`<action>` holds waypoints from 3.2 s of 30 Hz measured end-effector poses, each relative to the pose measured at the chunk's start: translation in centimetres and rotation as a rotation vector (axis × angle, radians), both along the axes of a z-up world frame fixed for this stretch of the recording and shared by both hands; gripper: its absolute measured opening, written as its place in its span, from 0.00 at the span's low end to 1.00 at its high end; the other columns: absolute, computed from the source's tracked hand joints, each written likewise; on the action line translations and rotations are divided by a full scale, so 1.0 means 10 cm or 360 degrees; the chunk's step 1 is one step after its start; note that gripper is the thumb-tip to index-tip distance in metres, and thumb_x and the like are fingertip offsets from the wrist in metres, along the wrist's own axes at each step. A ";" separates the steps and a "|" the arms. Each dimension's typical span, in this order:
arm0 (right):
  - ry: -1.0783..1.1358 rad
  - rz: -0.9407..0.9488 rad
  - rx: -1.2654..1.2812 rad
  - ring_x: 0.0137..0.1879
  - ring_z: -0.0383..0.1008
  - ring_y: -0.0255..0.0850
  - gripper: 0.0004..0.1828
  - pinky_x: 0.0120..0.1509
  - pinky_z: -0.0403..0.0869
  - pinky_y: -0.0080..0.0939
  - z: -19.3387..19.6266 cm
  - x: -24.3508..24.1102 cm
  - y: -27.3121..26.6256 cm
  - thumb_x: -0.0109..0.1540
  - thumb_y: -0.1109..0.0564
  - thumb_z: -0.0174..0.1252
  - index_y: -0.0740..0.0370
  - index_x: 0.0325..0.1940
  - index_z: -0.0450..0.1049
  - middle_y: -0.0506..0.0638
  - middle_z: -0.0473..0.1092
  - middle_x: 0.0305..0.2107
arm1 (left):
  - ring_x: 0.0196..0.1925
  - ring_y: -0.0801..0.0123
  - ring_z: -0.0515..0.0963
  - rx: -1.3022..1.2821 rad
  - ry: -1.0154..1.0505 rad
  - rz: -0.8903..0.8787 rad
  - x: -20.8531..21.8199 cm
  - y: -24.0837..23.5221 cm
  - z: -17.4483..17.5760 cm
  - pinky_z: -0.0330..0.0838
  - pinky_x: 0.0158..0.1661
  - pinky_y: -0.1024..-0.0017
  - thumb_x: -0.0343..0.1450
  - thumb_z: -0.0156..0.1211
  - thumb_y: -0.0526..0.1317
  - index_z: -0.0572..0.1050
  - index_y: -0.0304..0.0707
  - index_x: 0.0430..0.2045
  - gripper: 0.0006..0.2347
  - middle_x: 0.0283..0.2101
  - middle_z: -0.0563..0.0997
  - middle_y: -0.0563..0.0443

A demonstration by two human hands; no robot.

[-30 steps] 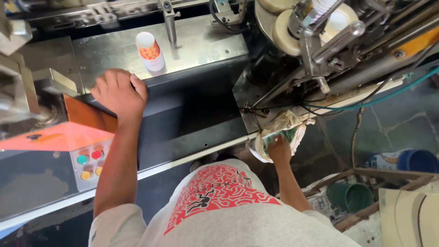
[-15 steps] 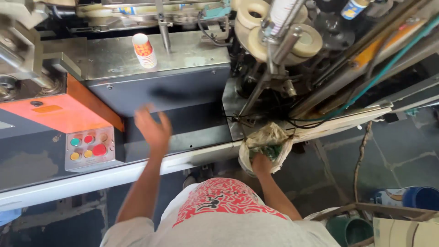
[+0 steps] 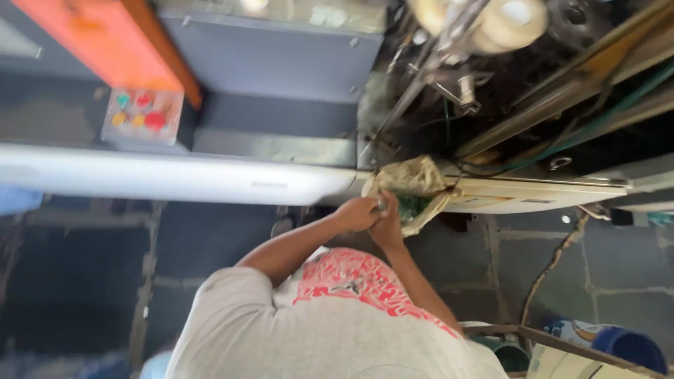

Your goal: Loading sleeves and clearing jams on an industrial paper cup manufacturing machine.

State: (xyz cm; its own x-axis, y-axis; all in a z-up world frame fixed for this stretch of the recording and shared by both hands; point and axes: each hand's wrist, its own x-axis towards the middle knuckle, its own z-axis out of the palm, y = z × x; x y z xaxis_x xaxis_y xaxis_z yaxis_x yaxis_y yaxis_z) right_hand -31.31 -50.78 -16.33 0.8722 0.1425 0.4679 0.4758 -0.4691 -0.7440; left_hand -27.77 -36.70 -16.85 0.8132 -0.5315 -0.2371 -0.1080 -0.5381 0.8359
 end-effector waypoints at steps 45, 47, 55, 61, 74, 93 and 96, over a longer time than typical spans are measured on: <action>-0.0181 -0.0241 -0.1447 0.62 0.68 0.58 0.39 0.63 0.66 0.56 -0.30 0.23 3.86 0.59 0.40 0.72 0.69 0.61 0.67 0.62 0.67 0.54 | 0.34 0.49 0.82 0.0872 -0.0959 0.1098 -0.49 5.05 -0.55 0.77 0.36 0.56 0.72 0.67 0.51 0.68 0.43 0.62 0.25 0.68 0.67 0.46; -0.0208 -0.0252 -0.1460 0.61 0.69 0.57 0.37 0.63 0.68 0.55 -0.32 0.22 3.89 0.59 0.41 0.71 0.68 0.60 0.68 0.62 0.68 0.53 | 0.35 0.48 0.82 0.0799 -0.1026 0.1135 -0.50 5.03 -0.54 0.77 0.36 0.56 0.72 0.67 0.52 0.70 0.41 0.60 0.25 0.67 0.68 0.45; 0.0194 -0.0015 -0.1562 0.55 0.71 0.53 0.19 0.61 0.65 0.55 -0.52 -0.12 3.79 0.62 0.48 0.66 0.61 0.50 0.72 0.56 0.70 0.46 | 0.33 0.54 0.82 0.1240 -0.0706 0.0727 -0.89 5.03 -0.19 0.76 0.30 0.58 0.69 0.62 0.61 0.72 0.38 0.51 0.27 0.53 0.73 0.46; -0.0175 -0.0042 -0.1418 0.66 0.63 0.52 0.23 0.64 0.58 0.54 -0.71 -0.79 3.63 0.57 0.53 0.65 0.54 0.56 0.70 0.54 0.65 0.59 | 0.30 0.59 0.78 0.0953 -0.1089 0.0769 -1.58 4.99 -0.44 0.72 0.32 0.60 0.69 0.67 0.55 0.75 0.41 0.47 0.21 0.53 0.75 0.48; 0.0938 -0.0931 0.0393 0.76 0.44 0.69 0.78 0.76 0.58 0.54 -0.96 -1.71 4.03 0.54 0.48 0.75 0.56 0.75 0.10 0.82 0.35 0.69 | 0.39 0.56 0.78 0.0625 -0.0943 0.1000 -2.30 4.81 -0.70 0.69 0.43 0.59 0.63 0.74 0.42 0.77 0.48 0.39 0.14 0.47 0.76 0.56; 0.0569 -0.1364 0.0593 0.78 0.55 0.65 0.59 0.78 0.64 0.50 -1.71 -1.61 4.24 0.65 0.52 0.69 0.63 0.80 0.28 0.72 0.49 0.73 | 0.43 0.53 0.83 0.0657 -0.1031 0.0538 -2.12 4.75 -0.49 0.76 0.37 0.61 0.65 0.76 0.40 0.77 0.43 0.38 0.13 0.45 0.78 0.50; 0.0595 -0.1354 0.0651 0.77 0.57 0.65 0.53 0.76 0.67 0.51 -1.63 -1.58 4.30 0.66 0.52 0.68 0.61 0.80 0.36 0.69 0.49 0.74 | 0.43 0.54 0.83 0.0672 -0.1026 0.0535 -2.11 4.75 -0.47 0.77 0.37 0.62 0.65 0.76 0.40 0.77 0.43 0.38 0.13 0.45 0.78 0.51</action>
State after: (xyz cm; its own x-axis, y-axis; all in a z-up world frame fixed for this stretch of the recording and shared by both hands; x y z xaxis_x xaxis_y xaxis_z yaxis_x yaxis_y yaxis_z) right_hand -47.08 -7.78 -32.65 0.7100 -0.7040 0.0183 -0.1934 -0.2200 -0.9561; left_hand -48.85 10.82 -21.58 0.9568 -0.2074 0.2037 -0.2732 -0.8807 0.3869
